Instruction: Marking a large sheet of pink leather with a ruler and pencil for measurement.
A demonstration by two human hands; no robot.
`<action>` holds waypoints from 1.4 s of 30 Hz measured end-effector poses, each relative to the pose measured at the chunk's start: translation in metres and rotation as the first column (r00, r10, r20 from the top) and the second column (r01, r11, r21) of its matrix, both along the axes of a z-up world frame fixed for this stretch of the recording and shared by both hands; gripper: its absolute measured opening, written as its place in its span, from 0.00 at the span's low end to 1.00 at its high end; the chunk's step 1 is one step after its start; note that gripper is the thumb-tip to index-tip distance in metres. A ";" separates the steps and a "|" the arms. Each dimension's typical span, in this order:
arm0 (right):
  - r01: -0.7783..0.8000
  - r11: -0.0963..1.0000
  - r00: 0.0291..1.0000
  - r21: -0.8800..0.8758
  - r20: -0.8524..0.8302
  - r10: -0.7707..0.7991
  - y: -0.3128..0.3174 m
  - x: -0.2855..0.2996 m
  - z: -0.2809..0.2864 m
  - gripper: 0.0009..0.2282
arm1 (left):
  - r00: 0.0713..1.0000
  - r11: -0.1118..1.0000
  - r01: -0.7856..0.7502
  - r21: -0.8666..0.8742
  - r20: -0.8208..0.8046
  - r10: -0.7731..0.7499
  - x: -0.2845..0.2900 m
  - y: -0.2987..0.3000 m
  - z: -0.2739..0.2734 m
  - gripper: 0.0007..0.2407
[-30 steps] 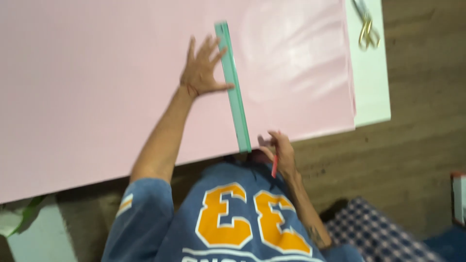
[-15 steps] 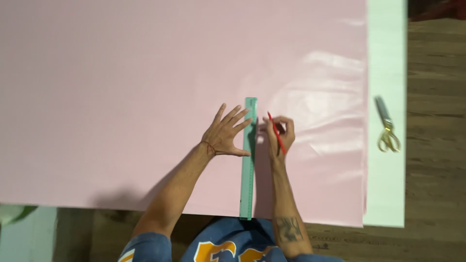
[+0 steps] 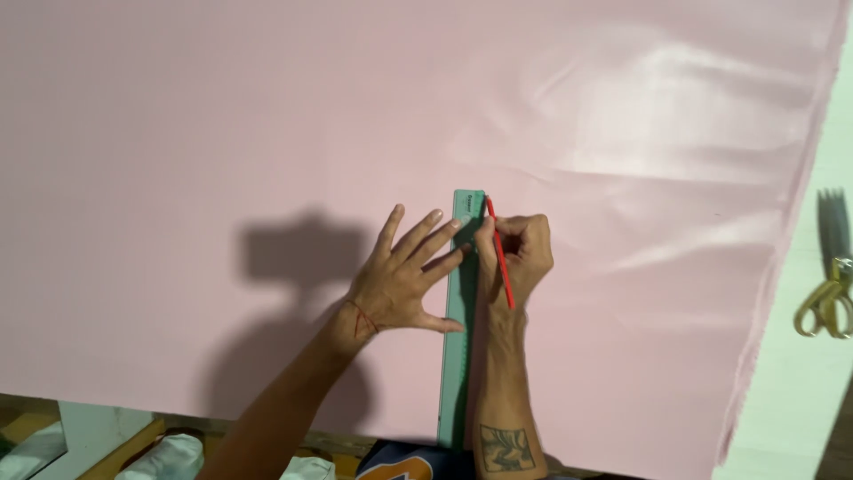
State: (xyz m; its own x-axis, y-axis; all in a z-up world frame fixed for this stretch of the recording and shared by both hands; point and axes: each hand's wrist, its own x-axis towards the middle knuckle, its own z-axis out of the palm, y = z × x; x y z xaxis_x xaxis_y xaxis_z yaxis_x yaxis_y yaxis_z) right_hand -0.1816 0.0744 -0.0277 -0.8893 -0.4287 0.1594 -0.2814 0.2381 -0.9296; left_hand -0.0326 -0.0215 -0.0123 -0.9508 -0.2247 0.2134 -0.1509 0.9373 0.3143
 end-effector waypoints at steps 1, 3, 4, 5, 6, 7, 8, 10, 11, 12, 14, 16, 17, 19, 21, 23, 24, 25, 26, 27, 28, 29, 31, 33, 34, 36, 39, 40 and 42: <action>0.002 1.000 1.000 0.005 0.008 -0.002 -0.002 0.000 0.001 0.07 | 1.000 1.000 0.002 0.005 0.008 -0.002 0.000 -0.001 -0.001 0.44; -0.006 1.000 1.000 0.009 -0.029 0.007 -0.005 0.000 0.006 0.08 | 1.000 0.999 0.007 -0.034 0.031 -0.006 0.000 -0.003 0.000 0.46; -0.008 1.000 1.000 0.017 -0.025 0.008 -0.005 0.000 0.005 0.08 | 0.999 1.000 0.005 -0.026 0.034 -0.005 -0.001 -0.003 -0.002 0.46; -0.019 1.000 0.999 0.013 -0.037 0.019 -0.005 0.000 0.005 0.09 | 0.999 0.999 0.005 -0.035 0.044 -0.004 0.000 -0.003 -0.003 0.45; -0.032 0.999 0.998 0.009 -0.048 0.033 -0.005 0.001 0.006 0.09 | 0.999 0.999 0.003 -0.044 0.054 0.000 0.001 -0.002 -0.004 0.45; -0.037 0.999 0.998 0.017 -0.042 0.038 -0.003 0.002 0.005 0.09 | 0.998 0.999 -0.002 -0.036 0.059 0.004 0.003 -0.001 -0.003 0.45; -0.031 1.000 0.999 0.005 -0.044 0.031 -0.004 0.003 0.003 0.09 | 0.999 0.999 0.007 -0.033 0.050 -0.005 0.003 -0.003 -0.004 0.44; -0.022 1.000 0.999 -0.005 -0.046 0.021 -0.006 0.003 0.003 0.09 | 0.999 0.999 0.017 -0.029 0.040 -0.016 0.003 -0.004 -0.005 0.44; -0.018 1.000 0.999 -0.003 -0.043 0.017 -0.007 0.003 0.005 0.09 | 0.999 1.000 0.013 -0.016 0.043 -0.012 0.003 -0.004 -0.005 0.44; -0.013 1.000 0.999 0.003 -0.038 0.014 -0.008 0.003 0.009 0.09 | 0.999 1.000 0.009 0.001 0.047 -0.009 0.003 -0.003 -0.004 0.44; -0.006 1.000 1.000 -0.001 -0.028 0.006 -0.009 0.004 0.009 0.09 | 0.999 1.000 0.011 0.002 0.047 -0.011 0.001 -0.005 -0.003 0.45; -0.002 1.000 1.000 -0.005 -0.020 0.002 -0.009 0.004 0.008 0.09 | 0.999 1.000 0.010 0.002 0.044 -0.010 0.002 -0.005 -0.004 0.46; -0.004 1.000 1.000 0.001 -0.030 0.004 -0.009 0.004 0.008 0.10 | 0.999 1.000 0.007 0.003 0.043 -0.007 0.002 -0.005 -0.005 0.45; -0.008 1.000 0.999 0.012 -0.039 0.009 -0.006 0.004 0.004 0.10 | 0.999 1.000 0.002 0.007 0.042 -0.002 0.002 -0.004 -0.005 0.45; 0.026 1.000 0.999 -0.009 -0.018 -0.026 -0.002 0.007 -0.003 0.10 | 1.000 1.000 0.000 0.000 0.023 0.000 0.001 -0.005 -0.004 0.44; 0.023 1.000 0.999 0.003 -0.024 -0.023 -0.009 0.007 0.004 0.10 | 1.000 1.000 0.003 -0.005 0.015 -0.002 0.000 -0.005 -0.006 0.44; 0.011 1.000 1.000 0.016 -0.026 -0.011 -0.011 0.007 0.008 0.10 | 1.000 1.000 -0.003 -0.009 0.009 0.003 0.001 -0.004 -0.007 0.44; 0.008 1.000 1.000 0.017 -0.026 -0.008 -0.008 0.007 0.002 0.10 | 1.000 1.000 -0.006 -0.008 0.010 0.006 0.000 -0.004 -0.006 0.44; 0.029 0.999 0.999 0.015 -0.018 -0.028 -0.005 0.007 -0.003 0.10 | 1.000 1.000 -0.004 -0.012 0.012 0.004 0.001 -0.004 -0.006 0.44; 0.049 0.999 0.999 0.014 -0.009 -0.049 -0.002 0.008 -0.008 0.10 | 1.000 1.000 -0.002 -0.015 0.015 0.002 0.001 -0.004 -0.005 0.44; 0.053 0.999 0.999 0.014 -0.010 -0.052 -0.003 0.008 -0.004 0.10 | 1.000 1.000 0.002 -0.015 0.014 -0.001 0.000 -0.005 -0.006 0.44; 0.037 0.999 0.999 0.029 -0.018 -0.037 -0.005 0.009 -0.001 0.10 | 1.000 1.000 0.000 -0.011 0.004 0.000 0.000 -0.005 -0.007 0.44; 0.013 0.999 1.000 0.044 -0.024 -0.012 -0.006 0.008 -0.001 0.10 | 1.000 1.000 -0.011 -0.008 -0.004 0.011 0.000 -0.003 -0.009 0.45; 0.055 0.998 0.998 -0.005 0.004 -0.055 -0.004 0.008 -0.006 0.11 | 1.000 1.000 -0.021 -0.022 -0.007 0.021 0.000 -0.003 -0.010 0.44; 0.059 0.998 0.998 -0.009 0.001 -0.059 -0.005 0.008 -0.005 0.11 | 1.000 1.000 -0.017 -0.025 -0.010 0.017 0.000 -0.003 -0.010 0.44; 0.055 0.998 0.998 -0.005 0.003 -0.055 -0.005 0.009 -0.002 0.11 | 1.000 0.999 -0.025 -0.029 -0.020 0.024 -0.001 -0.002 -0.009 0.45; 0.039 0.999 0.999 0.011 -0.007 -0.038 -0.008 0.008 0.000 0.11 | 0.999 0.999 -0.024 -0.039 -0.022 0.023 -0.001 -0.003 -0.009 0.45; 0.043 0.999 0.999 0.011 -0.010 -0.043 -0.006 0.007 -0.003 0.11 | 1.000 0.999 -0.019 -0.040 -0.025 0.018 -0.001 -0.003 -0.010 0.45; 0.062 0.998 0.998 -0.024 -0.003 -0.062 -0.003 0.006 -0.009 0.11 | 0.999 0.999 -0.038 -0.031 -0.033 0.037 -0.001 -0.002 -0.010 0.45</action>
